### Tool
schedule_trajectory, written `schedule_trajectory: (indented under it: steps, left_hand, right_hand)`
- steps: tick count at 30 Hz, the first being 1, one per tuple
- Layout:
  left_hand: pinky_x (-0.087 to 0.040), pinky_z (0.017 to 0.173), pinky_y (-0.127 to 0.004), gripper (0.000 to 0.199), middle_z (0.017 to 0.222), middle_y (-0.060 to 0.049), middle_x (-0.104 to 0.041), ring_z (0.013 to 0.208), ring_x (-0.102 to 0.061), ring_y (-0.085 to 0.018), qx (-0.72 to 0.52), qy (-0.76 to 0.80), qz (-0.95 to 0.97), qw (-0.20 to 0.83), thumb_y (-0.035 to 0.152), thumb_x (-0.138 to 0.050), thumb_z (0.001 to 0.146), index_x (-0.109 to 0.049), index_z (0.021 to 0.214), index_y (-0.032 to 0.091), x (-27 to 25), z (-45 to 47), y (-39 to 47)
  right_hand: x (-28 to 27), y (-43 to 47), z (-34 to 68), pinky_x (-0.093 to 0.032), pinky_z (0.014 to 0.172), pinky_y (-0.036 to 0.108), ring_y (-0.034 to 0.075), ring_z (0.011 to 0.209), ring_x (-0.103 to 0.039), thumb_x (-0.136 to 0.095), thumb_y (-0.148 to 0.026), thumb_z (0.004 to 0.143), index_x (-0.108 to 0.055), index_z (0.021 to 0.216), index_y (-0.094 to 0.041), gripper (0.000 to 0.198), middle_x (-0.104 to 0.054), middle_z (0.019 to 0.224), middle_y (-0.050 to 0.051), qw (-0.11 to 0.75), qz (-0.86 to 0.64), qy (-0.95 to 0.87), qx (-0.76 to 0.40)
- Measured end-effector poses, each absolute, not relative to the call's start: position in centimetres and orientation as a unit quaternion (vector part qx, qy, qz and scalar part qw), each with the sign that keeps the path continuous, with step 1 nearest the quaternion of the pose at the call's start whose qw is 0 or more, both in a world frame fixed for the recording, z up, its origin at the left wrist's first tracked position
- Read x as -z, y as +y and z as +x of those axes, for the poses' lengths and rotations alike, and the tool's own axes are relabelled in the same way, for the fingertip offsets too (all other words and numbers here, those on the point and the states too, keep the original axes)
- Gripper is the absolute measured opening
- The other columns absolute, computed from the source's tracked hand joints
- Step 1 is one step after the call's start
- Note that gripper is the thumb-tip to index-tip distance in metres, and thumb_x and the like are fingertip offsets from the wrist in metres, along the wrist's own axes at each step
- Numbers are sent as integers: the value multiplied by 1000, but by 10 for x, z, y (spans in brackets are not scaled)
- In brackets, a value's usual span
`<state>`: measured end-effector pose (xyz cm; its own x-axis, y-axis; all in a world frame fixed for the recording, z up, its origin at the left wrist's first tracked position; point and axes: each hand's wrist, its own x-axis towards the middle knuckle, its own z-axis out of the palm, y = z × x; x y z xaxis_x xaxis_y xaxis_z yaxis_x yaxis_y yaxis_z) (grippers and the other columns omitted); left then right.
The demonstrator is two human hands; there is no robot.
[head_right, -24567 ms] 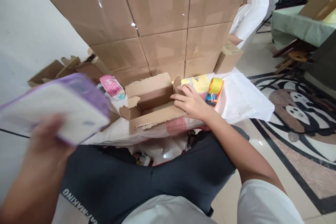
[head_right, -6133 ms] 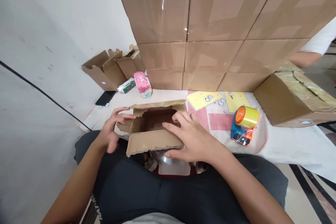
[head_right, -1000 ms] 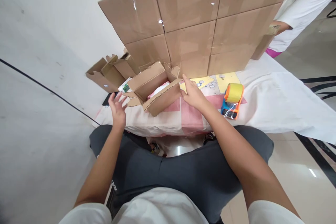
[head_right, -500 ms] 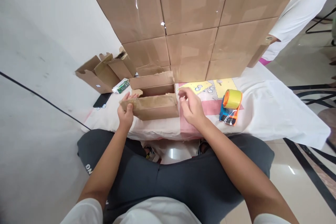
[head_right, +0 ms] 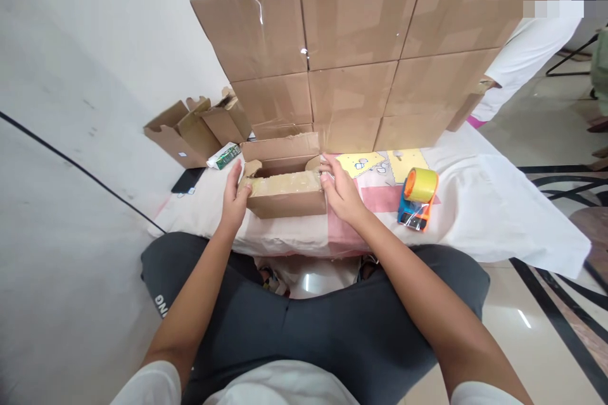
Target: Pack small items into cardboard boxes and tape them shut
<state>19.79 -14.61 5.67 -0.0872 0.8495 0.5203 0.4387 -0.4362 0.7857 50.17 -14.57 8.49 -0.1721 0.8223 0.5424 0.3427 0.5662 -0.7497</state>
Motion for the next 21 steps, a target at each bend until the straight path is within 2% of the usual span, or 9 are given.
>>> schedule_trajectory:
  steps: [3, 6, 8, 11, 13, 16, 18, 21]
  left_hand:
    - [-28, 126, -54, 42, 153, -8, -54, 151, -38, -29, -444, 502, 730, 136, 40, -45, 99, -67, 131, 23, -67, 189, -142]
    - [-29, 123, -58, 43, 151, -9, -56, 152, -34, -31, -388, 509, 766, 58, 42, -42, 101, -69, 128, 21, -75, 185, -143]
    - [-32, 121, -56, 44, 148, -9, -58, 149, -37, -31, -375, 518, 769, 3, 44, -40, 102, -71, 124, 22, -77, 185, -145]
    - [-41, 111, -50, 44, 129, -11, -68, 130, -52, -29, -354, 534, 765, -66, 44, -39, 103, -74, 117, 23, -79, 186, -150]
    - [-44, 104, -48, 42, 121, -13, -67, 119, -56, -29, -345, 537, 763, -98, 45, -42, 102, -75, 115, 22, -83, 187, -154]
    - [-41, 107, -51, 38, 127, -15, -62, 122, -54, -32, -378, 540, 738, -146, 48, -51, 98, -75, 110, 21, -96, 194, -159]
    - [-38, 112, -52, 43, 136, -14, -60, 130, -52, -33, -339, 533, 766, -117, 54, -57, 94, -70, 121, 23, -107, 206, -162]
    - [-38, 116, -52, 61, 152, -8, -53, 142, -46, -35, -181, 518, 836, -6, 60, -64, 89, -58, 141, 29, -119, 227, -161]
  right_hand:
    - [-85, -125, 504, -50, 104, 51, 27, 120, -61, -44, -58, 100, -40, 146, -28, 55, -59, 135, 13, 561, -411, -668, -265]
    - [-85, -101, 500, -44, 113, 53, 27, 137, -51, -46, -60, 97, -34, 151, -30, 62, -51, 150, 12, 543, -419, -657, -311]
    - [-85, -92, 496, -40, 115, 54, 28, 142, -45, -45, -58, 98, -32, 153, -30, 64, -47, 155, 11, 524, -409, -674, -323]
    - [-86, -98, 495, -38, 114, 57, 29, 138, -48, -44, -53, 99, -38, 152, -29, 58, -56, 147, 10, 504, -391, -732, -239]
    - [-87, -109, 499, -37, 113, 59, 31, 132, -48, -43, -49, 101, -46, 148, -29, 51, -63, 139, 9, 466, -386, -781, -156]
    - [-88, -123, 502, -38, 110, 59, 33, 129, -47, -39, -45, 103, -54, 141, -26, 46, -66, 136, 9, 413, -395, -815, -93]
    - [-90, -126, 502, -39, 108, 58, 33, 129, -48, -35, -42, 104, -54, 141, -23, 46, -65, 136, 10, 395, -403, -821, -84]
    - [-100, -126, 512, -37, 109, 61, 34, 130, -49, -39, -44, 103, -52, 141, -24, 45, -64, 135, 11, 379, -445, -810, -46]
